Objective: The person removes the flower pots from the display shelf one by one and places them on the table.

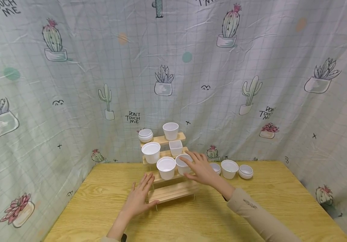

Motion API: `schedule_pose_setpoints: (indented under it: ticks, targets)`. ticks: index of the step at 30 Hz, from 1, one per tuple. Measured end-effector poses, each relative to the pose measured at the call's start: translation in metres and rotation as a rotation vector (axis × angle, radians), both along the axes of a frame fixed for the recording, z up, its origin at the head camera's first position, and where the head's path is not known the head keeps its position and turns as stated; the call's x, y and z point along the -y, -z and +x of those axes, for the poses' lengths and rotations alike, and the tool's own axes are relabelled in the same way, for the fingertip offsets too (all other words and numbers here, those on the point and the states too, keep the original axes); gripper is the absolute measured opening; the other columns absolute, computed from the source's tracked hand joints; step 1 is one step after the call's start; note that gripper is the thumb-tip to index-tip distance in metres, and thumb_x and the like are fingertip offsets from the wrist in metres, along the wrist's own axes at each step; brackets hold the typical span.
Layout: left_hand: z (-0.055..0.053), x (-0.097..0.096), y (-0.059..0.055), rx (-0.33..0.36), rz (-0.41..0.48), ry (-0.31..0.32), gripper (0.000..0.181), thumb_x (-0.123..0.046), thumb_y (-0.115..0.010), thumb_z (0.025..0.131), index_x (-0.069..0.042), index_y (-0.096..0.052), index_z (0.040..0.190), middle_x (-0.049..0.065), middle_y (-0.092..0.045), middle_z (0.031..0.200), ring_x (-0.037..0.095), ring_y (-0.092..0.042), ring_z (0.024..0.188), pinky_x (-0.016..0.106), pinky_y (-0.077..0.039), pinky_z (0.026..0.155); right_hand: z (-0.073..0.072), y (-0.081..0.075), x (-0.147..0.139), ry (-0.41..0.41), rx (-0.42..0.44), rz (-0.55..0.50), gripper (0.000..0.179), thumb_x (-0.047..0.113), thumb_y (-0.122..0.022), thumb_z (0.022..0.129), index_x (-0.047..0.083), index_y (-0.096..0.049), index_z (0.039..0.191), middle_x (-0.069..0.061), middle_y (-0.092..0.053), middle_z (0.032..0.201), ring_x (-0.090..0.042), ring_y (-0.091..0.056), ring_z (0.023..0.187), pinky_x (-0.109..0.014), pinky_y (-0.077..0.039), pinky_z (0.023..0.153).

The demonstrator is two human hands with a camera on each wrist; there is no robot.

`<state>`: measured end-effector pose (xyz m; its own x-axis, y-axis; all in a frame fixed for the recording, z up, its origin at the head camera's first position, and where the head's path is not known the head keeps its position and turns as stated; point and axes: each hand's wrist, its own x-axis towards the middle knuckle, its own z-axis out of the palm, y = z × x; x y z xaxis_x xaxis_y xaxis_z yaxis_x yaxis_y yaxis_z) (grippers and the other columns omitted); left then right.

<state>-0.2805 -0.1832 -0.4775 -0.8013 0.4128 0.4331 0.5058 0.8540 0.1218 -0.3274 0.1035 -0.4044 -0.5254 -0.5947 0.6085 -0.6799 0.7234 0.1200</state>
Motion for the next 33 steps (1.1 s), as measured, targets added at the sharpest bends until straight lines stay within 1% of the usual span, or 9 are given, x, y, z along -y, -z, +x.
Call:
schedule_pose_setpoints:
  ticks: [6,9,14,19,25,33]
  targets:
    - [-0.001,0.000,0.000,0.003,0.001,0.000,0.091,-0.056,-0.063,0.071,-0.014,-0.025,0.142,0.004,-0.026,0.148,0.027,-0.024,0.136,0.067,-0.027,0.096,-0.005,0.000,0.005,0.027,0.083,0.019,0.059,0.039,-0.065,0.077,0.022,-0.045,0.131,-0.016,-0.039,0.137,-0.031,-0.043,0.115,-0.053,-0.037,0.088]
    - [0.000,0.000,0.001,-0.003,-0.001,-0.003,0.091,-0.056,-0.064,0.071,-0.014,-0.025,0.142,0.005,-0.026,0.147,0.027,-0.024,0.136,0.067,-0.027,0.096,-0.008,0.001,0.007,0.030,0.100,0.029,0.058,0.039,-0.064,0.078,0.023,-0.045,0.131,-0.017,-0.038,0.137,-0.032,-0.043,0.115,-0.053,-0.037,0.088]
    - [0.000,-0.001,0.001,-0.043,-0.004,-0.002,0.091,-0.054,-0.066,0.069,-0.011,-0.029,0.140,0.007,-0.029,0.146,0.030,-0.028,0.134,0.067,-0.029,0.094,-0.012,0.003,0.009,0.046,0.119,0.049,0.057,0.041,-0.062,0.080,0.024,-0.043,0.131,-0.018,-0.037,0.138,-0.034,-0.043,0.114,-0.053,-0.037,0.088]
    - [0.000,-0.002,0.001,-0.044,-0.013,-0.008,0.091,-0.055,-0.066,0.070,-0.012,-0.028,0.141,0.007,-0.029,0.146,0.029,-0.027,0.134,0.067,-0.029,0.094,-0.015,0.003,0.011,0.064,0.164,0.049,0.056,0.042,-0.060,0.082,0.026,-0.042,0.132,-0.018,-0.036,0.138,-0.034,-0.042,0.116,-0.054,-0.036,0.089]
    - [0.001,-0.002,0.001,-0.051,-0.011,-0.003,0.091,-0.054,-0.066,0.069,-0.010,-0.029,0.140,0.008,-0.030,0.145,0.030,-0.028,0.133,0.067,-0.029,0.094,-0.019,0.006,0.011,0.060,0.168,0.043,0.057,0.043,-0.061,0.081,0.025,-0.043,0.132,-0.016,-0.040,0.136,-0.033,-0.042,0.115,-0.052,-0.035,0.089]
    - [0.001,-0.003,0.001,-0.038,-0.018,-0.014,0.092,-0.055,-0.066,0.069,-0.011,-0.028,0.141,0.006,-0.029,0.146,0.028,-0.026,0.135,0.066,-0.029,0.095,-0.022,0.010,0.013,0.037,0.136,0.019,0.056,0.041,-0.062,0.080,0.026,-0.044,0.130,-0.014,-0.045,0.130,-0.030,-0.043,0.111,-0.050,-0.035,0.086]
